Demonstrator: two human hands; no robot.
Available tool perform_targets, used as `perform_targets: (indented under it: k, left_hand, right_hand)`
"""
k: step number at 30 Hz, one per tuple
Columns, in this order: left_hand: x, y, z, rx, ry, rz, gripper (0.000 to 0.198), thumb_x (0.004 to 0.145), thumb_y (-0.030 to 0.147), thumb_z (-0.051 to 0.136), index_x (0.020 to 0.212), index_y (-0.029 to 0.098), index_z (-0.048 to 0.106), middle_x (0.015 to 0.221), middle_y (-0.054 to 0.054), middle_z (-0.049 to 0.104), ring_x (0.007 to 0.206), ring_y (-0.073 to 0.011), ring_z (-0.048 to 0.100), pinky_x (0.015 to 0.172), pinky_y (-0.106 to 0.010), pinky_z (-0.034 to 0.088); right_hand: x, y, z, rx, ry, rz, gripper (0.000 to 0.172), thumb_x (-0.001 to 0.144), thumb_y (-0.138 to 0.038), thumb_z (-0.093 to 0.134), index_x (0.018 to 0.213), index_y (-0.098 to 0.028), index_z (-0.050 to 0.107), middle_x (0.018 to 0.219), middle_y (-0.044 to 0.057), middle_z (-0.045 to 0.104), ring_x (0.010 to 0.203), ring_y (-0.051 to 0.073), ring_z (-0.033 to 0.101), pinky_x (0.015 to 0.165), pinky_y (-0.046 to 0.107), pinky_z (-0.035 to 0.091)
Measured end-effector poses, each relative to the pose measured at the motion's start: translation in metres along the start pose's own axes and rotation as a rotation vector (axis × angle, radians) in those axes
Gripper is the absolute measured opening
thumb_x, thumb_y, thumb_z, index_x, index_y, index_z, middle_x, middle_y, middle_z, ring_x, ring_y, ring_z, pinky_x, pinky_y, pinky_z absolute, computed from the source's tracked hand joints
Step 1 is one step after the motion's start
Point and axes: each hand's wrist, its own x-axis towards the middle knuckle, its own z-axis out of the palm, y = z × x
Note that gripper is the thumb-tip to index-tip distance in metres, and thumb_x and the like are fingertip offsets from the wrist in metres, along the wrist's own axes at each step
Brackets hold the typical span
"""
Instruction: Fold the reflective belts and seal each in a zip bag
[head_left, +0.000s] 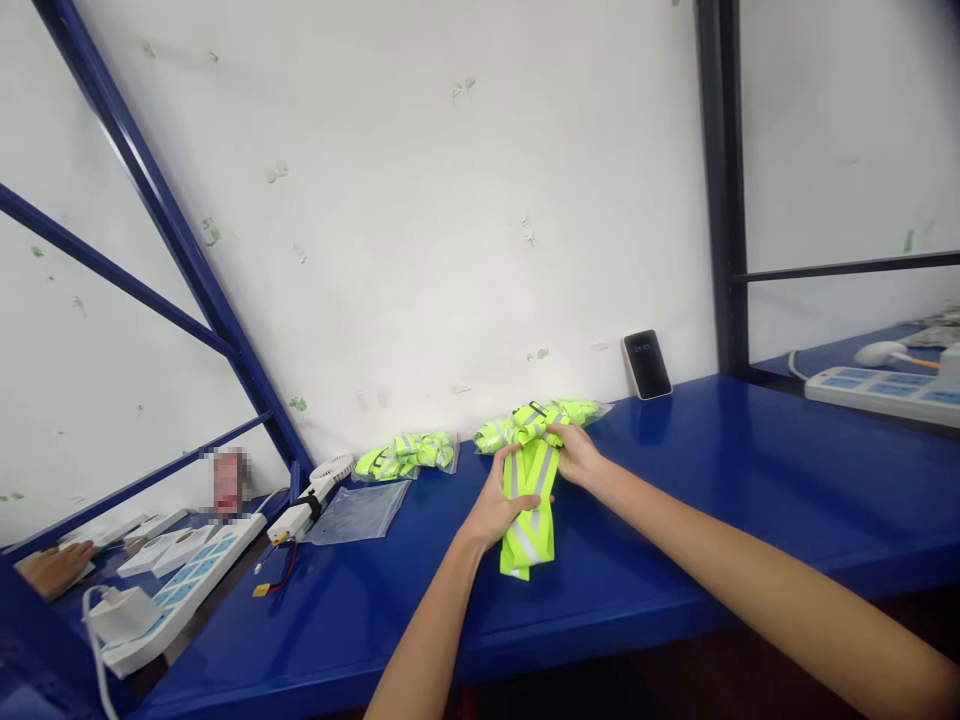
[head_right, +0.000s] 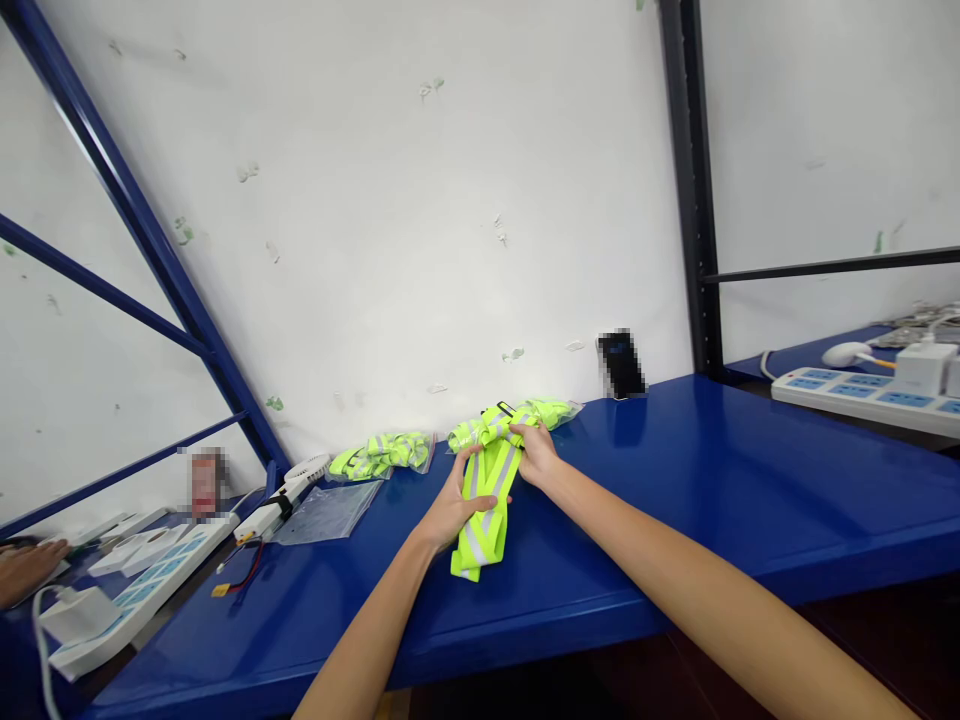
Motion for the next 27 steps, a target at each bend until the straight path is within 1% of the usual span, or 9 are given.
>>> perform_targets:
  k: [2, 4, 7, 10, 13, 15, 17, 21, 27]
  left_hand:
    - [-0.002, 0.003, 0.003, 0.014, -0.017, 0.021, 0.107, 0.065, 0.013, 0.076, 0.147, 0.037, 0.010, 0.131, -0.013, 0.056, 0.092, -0.0257, 0.069, 0.080, -0.040, 0.053]
    - [-0.002, 0.002, 0.003, 0.022, -0.039, 0.002, 0.115, 0.068, 0.011, 0.072, 0.147, 0.041, -0.006, 0.137, -0.014, 0.050, 0.094, -0.0269, 0.069, 0.081, -0.042, 0.054]
    - [0.001, -0.003, -0.001, 0.009, -0.003, -0.018, 0.116, 0.070, 0.010, 0.068, 0.147, 0.040, -0.014, 0.136, -0.014, 0.052, 0.097, -0.0262, 0.068, 0.082, -0.041, 0.053]
    - [0.007, -0.009, -0.007, -0.044, 0.128, -0.050, 0.110, 0.069, 0.008, 0.064, 0.149, 0.036, -0.007, 0.125, -0.011, 0.061, 0.091, -0.0228, 0.070, 0.079, -0.035, 0.054]
    - [0.012, -0.010, -0.012, -0.067, 0.237, -0.138, 0.091, 0.066, 0.006, 0.060, 0.147, 0.023, 0.024, 0.101, -0.009, 0.071, 0.073, -0.0200, 0.070, 0.068, -0.031, 0.054]
    - [0.014, -0.009, -0.013, -0.032, 0.259, -0.202, 0.067, 0.062, 0.005, 0.056, 0.129, 0.011, 0.051, 0.082, -0.009, 0.072, 0.061, -0.0190, 0.066, 0.057, -0.029, 0.051]
    - [0.015, -0.008, -0.015, 0.012, 0.273, -0.240, 0.047, 0.057, 0.003, 0.052, 0.103, 0.007, 0.065, 0.067, -0.008, 0.069, 0.049, -0.0168, 0.060, 0.048, -0.026, 0.046]
    - [0.013, -0.010, -0.016, 0.010, 0.333, -0.216, 0.027, 0.051, 0.003, 0.048, 0.072, 0.011, 0.062, 0.051, -0.002, 0.061, 0.039, -0.0119, 0.050, 0.042, -0.023, 0.038]
    - [0.010, -0.015, -0.016, -0.104, 0.385, -0.133, 0.019, 0.046, 0.007, 0.046, 0.061, 0.013, 0.055, 0.047, 0.000, 0.057, 0.040, -0.0128, 0.051, 0.046, -0.025, 0.041]
  right_hand:
    - [0.001, -0.003, 0.000, 0.006, 0.076, 0.036, 0.038, 0.062, -0.005, 0.058, 0.090, -0.025, 0.042, 0.072, -0.002, 0.062, 0.058, 0.018, 0.062, 0.049, 0.031, 0.053]
    - [-0.002, -0.004, 0.003, -0.003, 0.121, -0.003, 0.044, 0.059, -0.004, 0.057, 0.094, -0.027, 0.043, 0.072, -0.004, 0.061, 0.059, 0.017, 0.062, 0.050, 0.029, 0.052]
    - [-0.007, -0.005, 0.007, -0.099, 0.042, -0.139, 0.052, 0.056, -0.007, 0.060, 0.102, -0.028, 0.046, 0.071, -0.006, 0.059, 0.061, 0.015, 0.060, 0.052, 0.025, 0.049]
    - [-0.012, -0.006, 0.008, -0.300, -0.095, -0.279, 0.050, 0.056, -0.012, 0.063, 0.102, -0.028, 0.051, 0.075, -0.005, 0.058, 0.065, 0.015, 0.058, 0.056, 0.024, 0.046]
    - [-0.016, -0.008, 0.009, -0.549, -0.181, -0.452, 0.041, 0.060, -0.013, 0.062, 0.099, -0.025, 0.056, 0.082, -0.004, 0.059, 0.072, 0.017, 0.057, 0.063, 0.027, 0.047]
    - [-0.020, -0.011, 0.009, -0.678, -0.258, -0.561, 0.039, 0.062, -0.010, 0.060, 0.099, -0.025, 0.059, 0.097, -0.001, 0.063, 0.088, 0.020, 0.060, 0.078, 0.032, 0.048]
    - [-0.025, -0.013, 0.009, -0.768, -0.374, -0.646, 0.042, 0.063, -0.006, 0.055, 0.100, -0.025, 0.061, 0.117, 0.001, 0.062, 0.109, 0.023, 0.056, 0.097, 0.039, 0.041]
    - [-0.034, -0.013, 0.005, -0.878, -0.600, -0.676, 0.054, 0.058, 0.001, 0.044, 0.101, -0.026, 0.064, 0.131, 0.002, 0.057, 0.126, 0.024, 0.047, 0.110, 0.046, 0.028]
    - [-0.037, -0.011, -0.001, -0.965, -0.793, -0.627, 0.055, 0.055, 0.003, 0.042, 0.096, -0.025, 0.066, 0.124, 0.003, 0.061, 0.119, 0.026, 0.053, 0.104, 0.046, 0.035]
